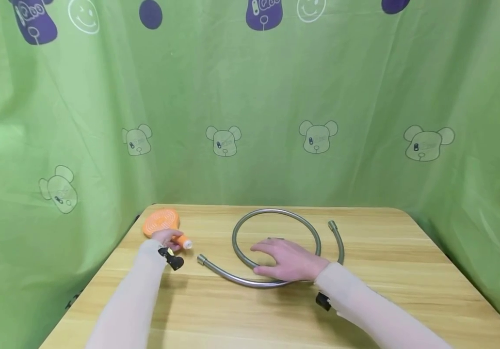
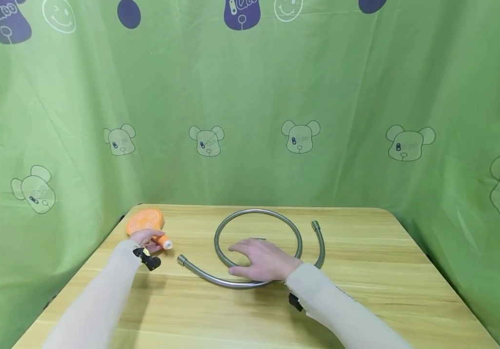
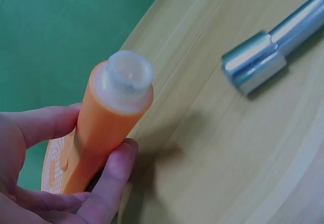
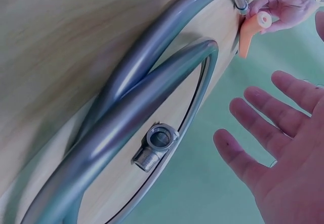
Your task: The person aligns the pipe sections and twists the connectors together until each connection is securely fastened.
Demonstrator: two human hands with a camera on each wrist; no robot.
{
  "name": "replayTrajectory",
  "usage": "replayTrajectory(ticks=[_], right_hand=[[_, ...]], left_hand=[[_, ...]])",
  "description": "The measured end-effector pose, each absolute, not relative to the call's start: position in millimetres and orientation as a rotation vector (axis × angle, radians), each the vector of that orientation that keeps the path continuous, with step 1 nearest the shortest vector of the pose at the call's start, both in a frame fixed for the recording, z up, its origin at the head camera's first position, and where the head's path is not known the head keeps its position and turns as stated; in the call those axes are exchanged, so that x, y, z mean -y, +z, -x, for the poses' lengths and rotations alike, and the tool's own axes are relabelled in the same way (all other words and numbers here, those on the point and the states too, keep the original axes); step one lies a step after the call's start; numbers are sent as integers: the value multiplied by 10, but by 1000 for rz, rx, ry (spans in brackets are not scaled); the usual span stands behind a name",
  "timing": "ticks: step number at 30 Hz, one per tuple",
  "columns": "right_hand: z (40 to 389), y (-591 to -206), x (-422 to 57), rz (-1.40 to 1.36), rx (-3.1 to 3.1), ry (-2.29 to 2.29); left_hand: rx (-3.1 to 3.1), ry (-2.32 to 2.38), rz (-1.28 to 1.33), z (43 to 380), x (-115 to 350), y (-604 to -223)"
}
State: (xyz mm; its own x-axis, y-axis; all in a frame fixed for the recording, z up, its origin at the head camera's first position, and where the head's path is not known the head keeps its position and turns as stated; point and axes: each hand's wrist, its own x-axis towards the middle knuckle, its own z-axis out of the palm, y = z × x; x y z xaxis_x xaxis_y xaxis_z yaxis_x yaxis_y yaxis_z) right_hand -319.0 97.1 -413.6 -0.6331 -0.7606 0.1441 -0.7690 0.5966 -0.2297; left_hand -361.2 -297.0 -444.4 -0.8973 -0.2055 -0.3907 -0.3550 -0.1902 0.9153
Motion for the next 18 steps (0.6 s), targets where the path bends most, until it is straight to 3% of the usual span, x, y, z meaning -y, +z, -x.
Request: replayTrajectory(ticks=[13, 18], right_hand=[[3223, -4188, -710, -1439, 2825, 425], [3232, -4178, -584, -1493, 2805, 412]], left_hand=[[-1793, 2308, 643, 4101, 3407, -5072], [-1577, 2419, 805, 4185, 3351, -5096]])
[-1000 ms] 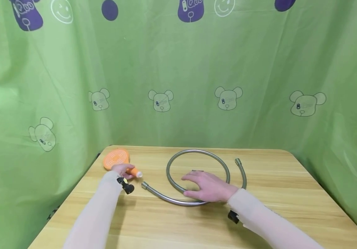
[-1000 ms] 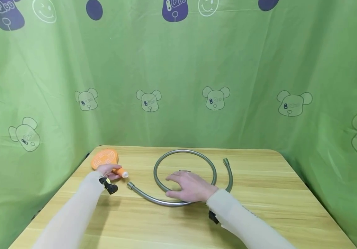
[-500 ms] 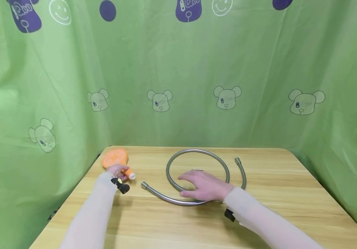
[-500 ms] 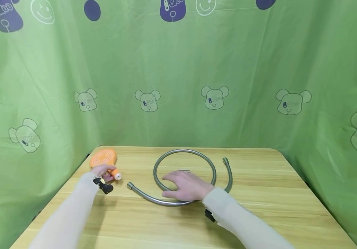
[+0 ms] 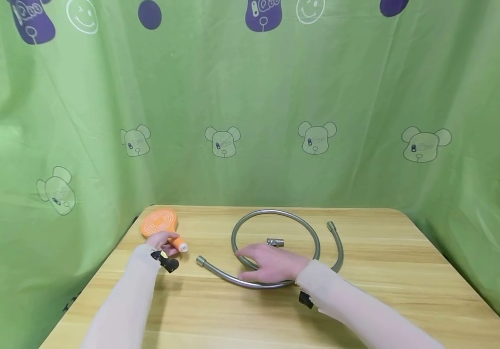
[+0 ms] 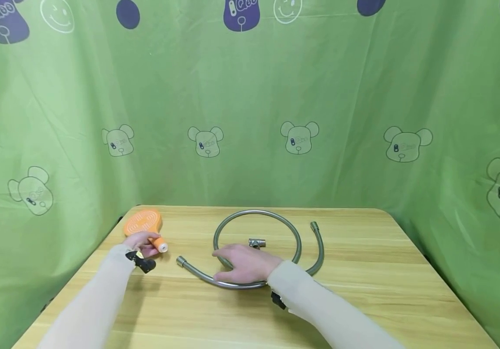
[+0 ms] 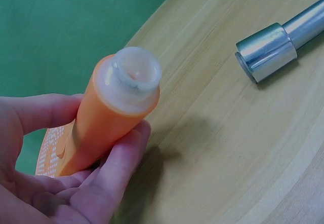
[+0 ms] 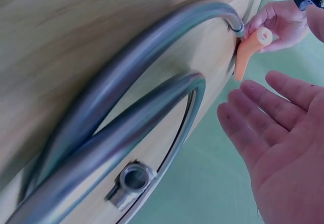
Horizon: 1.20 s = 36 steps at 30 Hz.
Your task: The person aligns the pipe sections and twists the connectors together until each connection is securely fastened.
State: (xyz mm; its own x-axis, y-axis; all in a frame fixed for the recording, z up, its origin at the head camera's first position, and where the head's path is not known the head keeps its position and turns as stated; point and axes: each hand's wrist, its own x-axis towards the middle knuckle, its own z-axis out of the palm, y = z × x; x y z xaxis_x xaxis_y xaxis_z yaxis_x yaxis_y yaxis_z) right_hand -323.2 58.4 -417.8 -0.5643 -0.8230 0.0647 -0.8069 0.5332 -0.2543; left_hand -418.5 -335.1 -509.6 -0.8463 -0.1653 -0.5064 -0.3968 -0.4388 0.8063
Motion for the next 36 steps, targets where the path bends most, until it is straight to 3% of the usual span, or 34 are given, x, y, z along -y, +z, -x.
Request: replayTrajectory(ticks=[18, 36], right_hand=[[3468, -4086, -209, 1321, -2588, -522], [3490, -4293, 128, 1191, -2539, -504]], left_hand=[[-1548, 2319, 685, 3756, 3155, -4622], [-1621, 2309, 662, 3607, 3142, -4550]])
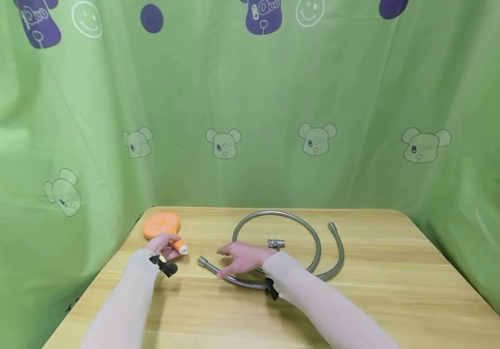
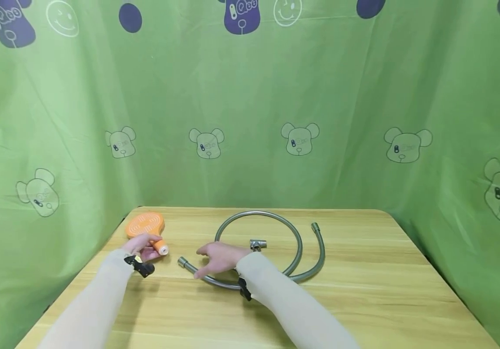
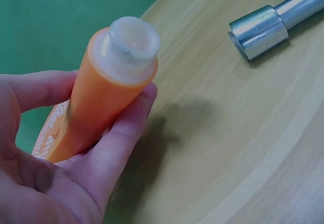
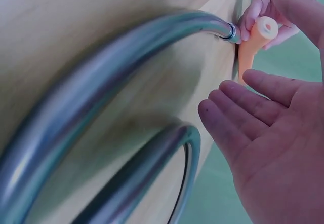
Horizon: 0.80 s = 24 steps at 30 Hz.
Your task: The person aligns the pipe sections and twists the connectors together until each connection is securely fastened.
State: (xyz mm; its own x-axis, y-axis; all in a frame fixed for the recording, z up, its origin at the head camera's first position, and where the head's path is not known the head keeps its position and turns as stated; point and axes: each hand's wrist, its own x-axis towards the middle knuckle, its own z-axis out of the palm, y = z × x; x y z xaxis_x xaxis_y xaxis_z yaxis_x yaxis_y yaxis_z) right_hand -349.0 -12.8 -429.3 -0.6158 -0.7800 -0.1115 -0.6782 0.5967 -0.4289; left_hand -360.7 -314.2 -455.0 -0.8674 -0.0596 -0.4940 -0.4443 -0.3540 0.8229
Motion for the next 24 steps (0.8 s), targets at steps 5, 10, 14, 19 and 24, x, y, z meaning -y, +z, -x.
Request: replayTrajectory(ticks=[5, 10, 14, 19, 24], right_hand=[[3512, -4355, 195, 1173, -2559, -472], [3533, -4384, 234, 1144, -2576, -439], [3543, -4400, 263, 1163, -2577, -415], [3553, -4439, 300, 1164, -2573, -414], [3531, -4475, 318, 1125, -2593, -398]], left_hand=[[-1684, 2313, 679, 3612, 3128, -4613], [-1699, 2307, 642, 3547, 3086, -4551], [-1722, 2294, 616, 3567, 3123, -4592], [-1740, 2298, 610, 3620, 3173, -4678], [-1748, 2284, 610, 3576, 3150, -4632]])
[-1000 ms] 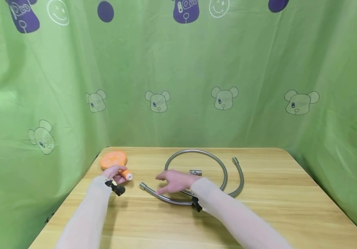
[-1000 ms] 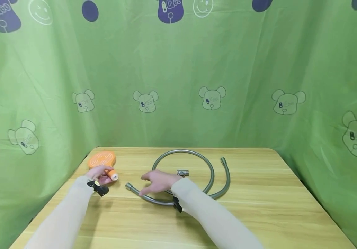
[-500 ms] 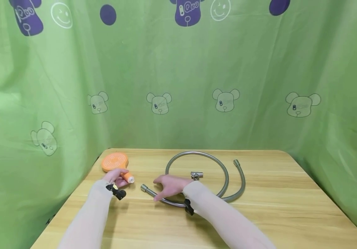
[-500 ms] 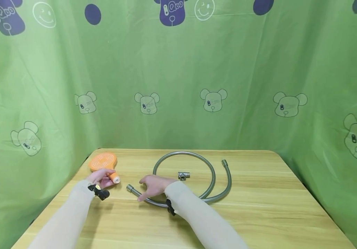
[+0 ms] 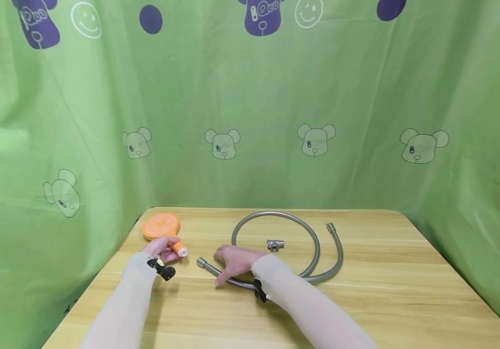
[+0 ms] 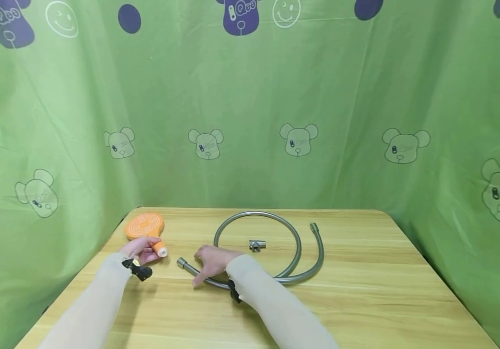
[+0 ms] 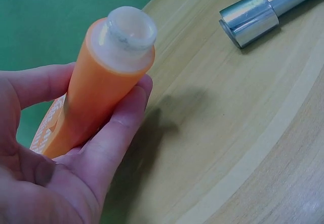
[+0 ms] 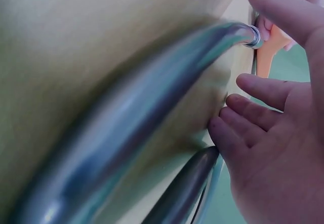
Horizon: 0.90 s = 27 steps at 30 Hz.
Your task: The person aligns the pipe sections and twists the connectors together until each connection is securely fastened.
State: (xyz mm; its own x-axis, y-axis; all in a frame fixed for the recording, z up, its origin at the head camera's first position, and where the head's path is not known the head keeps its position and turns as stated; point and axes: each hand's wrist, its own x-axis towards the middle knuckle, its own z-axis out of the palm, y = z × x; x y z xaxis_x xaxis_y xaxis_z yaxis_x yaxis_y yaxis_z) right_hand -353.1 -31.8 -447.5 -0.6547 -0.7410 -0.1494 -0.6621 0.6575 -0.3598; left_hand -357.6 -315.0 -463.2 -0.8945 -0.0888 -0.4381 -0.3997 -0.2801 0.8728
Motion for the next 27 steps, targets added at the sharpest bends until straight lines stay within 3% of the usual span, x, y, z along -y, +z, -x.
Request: replayTrajectory(ticks=[27], right_hand=[[3557, -4520, 423, 1180, -2683, -214]], left_hand=[[-1766, 2290, 508, 3470, 3047, -4571]])
